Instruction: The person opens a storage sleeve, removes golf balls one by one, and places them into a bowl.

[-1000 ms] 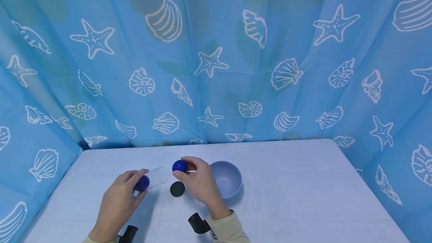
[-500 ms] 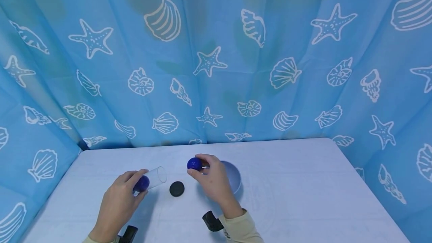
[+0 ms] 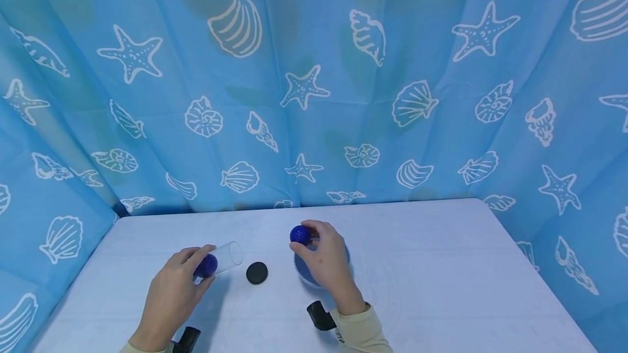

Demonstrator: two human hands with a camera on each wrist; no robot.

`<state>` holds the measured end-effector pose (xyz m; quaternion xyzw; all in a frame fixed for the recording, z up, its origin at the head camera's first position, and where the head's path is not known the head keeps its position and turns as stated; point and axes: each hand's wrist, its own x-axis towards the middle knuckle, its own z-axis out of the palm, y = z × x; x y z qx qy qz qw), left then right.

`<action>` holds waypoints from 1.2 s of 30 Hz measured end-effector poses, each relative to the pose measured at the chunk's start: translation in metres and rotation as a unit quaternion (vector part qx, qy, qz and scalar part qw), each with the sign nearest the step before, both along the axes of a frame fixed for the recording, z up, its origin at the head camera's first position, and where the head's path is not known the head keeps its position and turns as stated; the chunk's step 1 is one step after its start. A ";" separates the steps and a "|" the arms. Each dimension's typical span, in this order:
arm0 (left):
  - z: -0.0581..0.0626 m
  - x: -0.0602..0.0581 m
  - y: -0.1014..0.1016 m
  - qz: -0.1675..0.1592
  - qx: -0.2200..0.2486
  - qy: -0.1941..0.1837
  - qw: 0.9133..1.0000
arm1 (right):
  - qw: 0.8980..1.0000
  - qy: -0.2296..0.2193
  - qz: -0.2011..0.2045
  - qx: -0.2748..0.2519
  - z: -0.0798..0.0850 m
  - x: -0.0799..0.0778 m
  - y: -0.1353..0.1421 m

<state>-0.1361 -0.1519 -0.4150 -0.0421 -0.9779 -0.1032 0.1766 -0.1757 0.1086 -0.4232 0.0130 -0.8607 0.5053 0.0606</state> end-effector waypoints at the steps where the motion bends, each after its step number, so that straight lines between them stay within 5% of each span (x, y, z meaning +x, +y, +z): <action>1: 0.000 0.000 0.000 -0.001 0.000 0.001 1.000 | 1.000 0.001 -0.002 0.003 -0.001 0.000 0.001; 17: -0.002 0.000 -0.001 0.000 -0.005 -0.009 1.000 | 0.997 -0.034 -0.020 0.067 -0.006 -0.004 0.003; 36: -0.003 -0.002 0.001 -0.003 -0.006 -0.008 1.000 | 0.989 -0.030 0.012 0.145 -0.012 -0.006 0.009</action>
